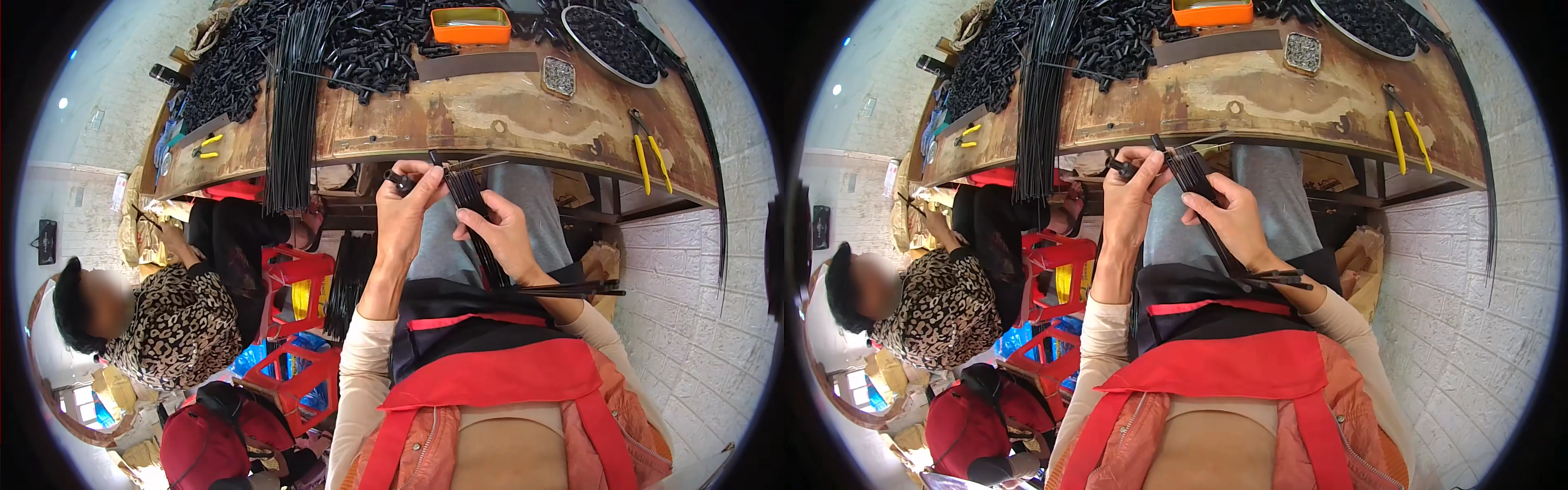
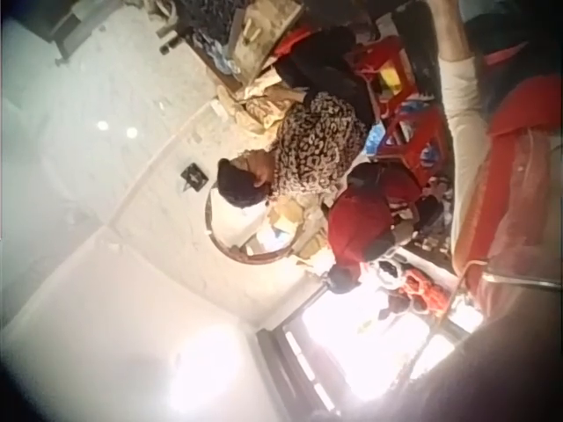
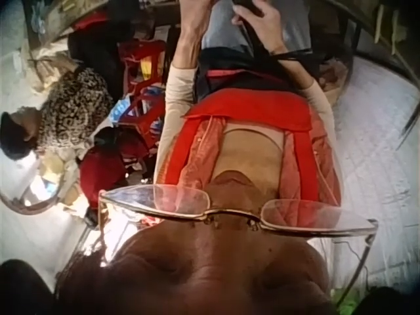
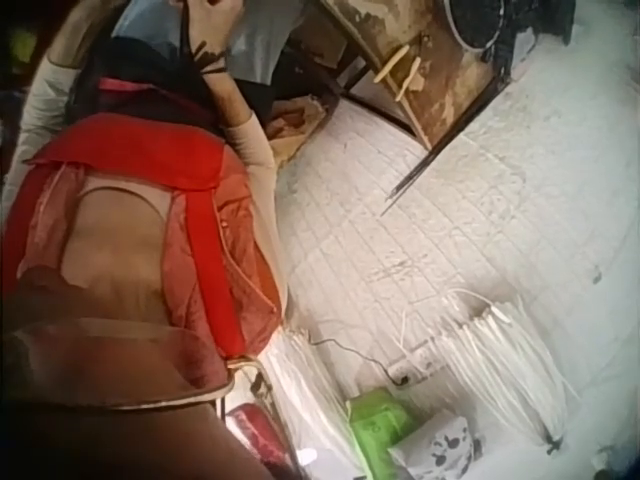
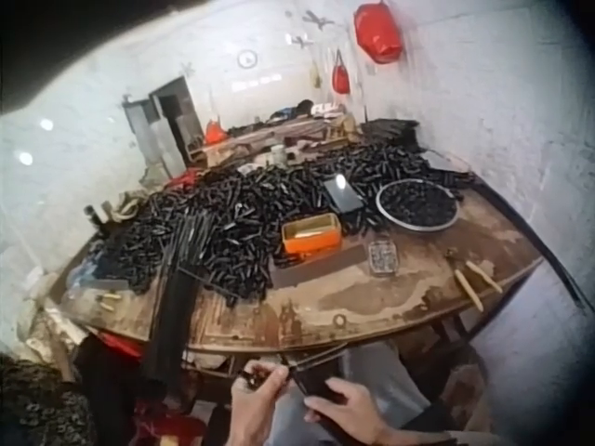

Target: Assembling small plastic components onto black wires and trimming them with pliers at a manual production station.

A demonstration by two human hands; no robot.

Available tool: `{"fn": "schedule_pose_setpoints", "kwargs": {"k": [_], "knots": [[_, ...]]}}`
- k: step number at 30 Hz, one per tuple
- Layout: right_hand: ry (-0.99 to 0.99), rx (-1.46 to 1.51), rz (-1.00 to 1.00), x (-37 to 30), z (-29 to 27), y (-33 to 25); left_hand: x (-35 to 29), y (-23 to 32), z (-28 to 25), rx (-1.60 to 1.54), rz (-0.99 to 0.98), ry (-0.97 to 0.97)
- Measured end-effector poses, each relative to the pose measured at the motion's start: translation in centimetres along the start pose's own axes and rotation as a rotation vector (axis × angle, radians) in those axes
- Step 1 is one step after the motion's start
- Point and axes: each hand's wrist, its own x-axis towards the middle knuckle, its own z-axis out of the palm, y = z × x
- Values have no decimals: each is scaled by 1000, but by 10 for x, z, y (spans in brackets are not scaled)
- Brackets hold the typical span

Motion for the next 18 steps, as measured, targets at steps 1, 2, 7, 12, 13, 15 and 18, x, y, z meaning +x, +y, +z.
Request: {"fn": "schedule_pose_setpoints", "kwargs": {"k": [1, 2, 7, 12, 13, 15, 18], "knots": [[1, -1, -5, 0, -1, 1, 1, 0, 0, -17, -33, 3], [2, 0, -7, 1, -1, 0, 1, 0, 0, -15, -33, 1], [2, 19, -8, 2, -6, 3, -8, -4, 11, -228, -27, 28], [0, 31, -15, -1, -3, 3, -8, -23, -2, -209, 17, -23], [-3, 34, -19, -1, -3, 3, -9, -24, -2, -210, 18, -23], [-8, 33, -20, -2, -4, 3, -10, -22, -1, -170, 40, -28], [-10, 37, -27, -4, -3, 1, -12, -25, 0, -249, 42, -25]]}}
